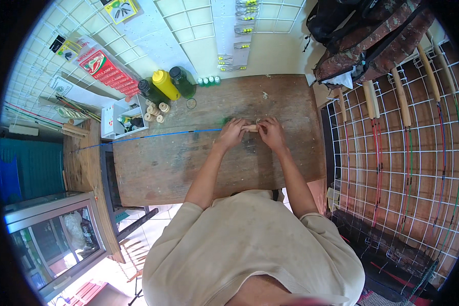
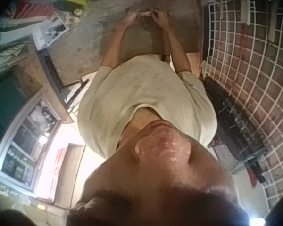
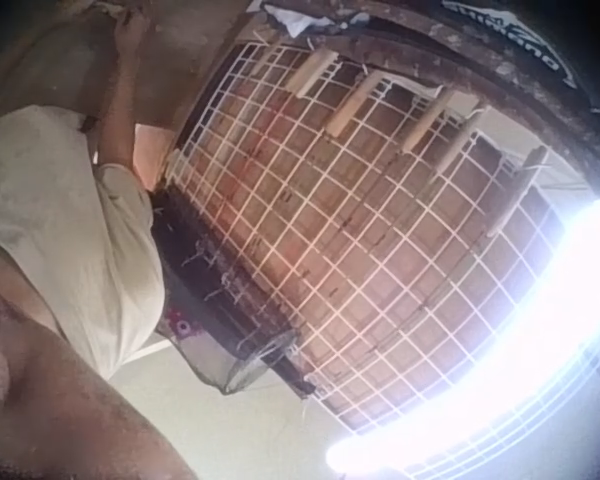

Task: Assembling the sections of a fishing rod and inspecting the guides.

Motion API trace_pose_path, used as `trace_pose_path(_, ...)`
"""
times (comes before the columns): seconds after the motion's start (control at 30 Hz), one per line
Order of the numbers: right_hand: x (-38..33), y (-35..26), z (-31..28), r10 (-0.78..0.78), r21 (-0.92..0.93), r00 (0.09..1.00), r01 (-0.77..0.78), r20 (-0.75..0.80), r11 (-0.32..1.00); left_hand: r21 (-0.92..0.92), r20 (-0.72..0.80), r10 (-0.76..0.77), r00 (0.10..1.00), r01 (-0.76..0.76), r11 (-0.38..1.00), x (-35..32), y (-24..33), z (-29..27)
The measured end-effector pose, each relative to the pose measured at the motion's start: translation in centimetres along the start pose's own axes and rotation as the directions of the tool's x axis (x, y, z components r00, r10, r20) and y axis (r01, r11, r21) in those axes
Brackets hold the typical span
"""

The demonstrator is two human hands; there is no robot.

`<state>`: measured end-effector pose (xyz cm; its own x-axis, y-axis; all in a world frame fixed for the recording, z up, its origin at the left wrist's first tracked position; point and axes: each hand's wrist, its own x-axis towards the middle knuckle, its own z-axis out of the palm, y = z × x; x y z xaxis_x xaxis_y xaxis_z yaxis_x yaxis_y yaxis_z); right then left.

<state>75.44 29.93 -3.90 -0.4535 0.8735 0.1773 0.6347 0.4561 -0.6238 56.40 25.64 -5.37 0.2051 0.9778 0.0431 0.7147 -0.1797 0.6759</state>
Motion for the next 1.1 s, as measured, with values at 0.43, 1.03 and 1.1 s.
trace_pose_path(0.43,-0.5,1.1,-0.5,-0.041,0.019,0.999,0.041,0.022,0.999,0.245,0.026,-0.017,1.0,0.01,0.969,1.7,1.2,1.7)
trace_pose_path(1.03,-0.8,2.1,0.4,-0.055,0.286,0.997,0.039,0.046,0.957,0.169,-0.022,0.02,1.0,-0.016,0.985,1.1,1.2,0.7)
trace_pose_path(1.1,-0.9,2.2,0.3,-0.059,0.225,0.997,0.048,0.041,0.973,0.216,0.076,-0.06,0.995,0.042,0.975,1.3,1.5,0.2)
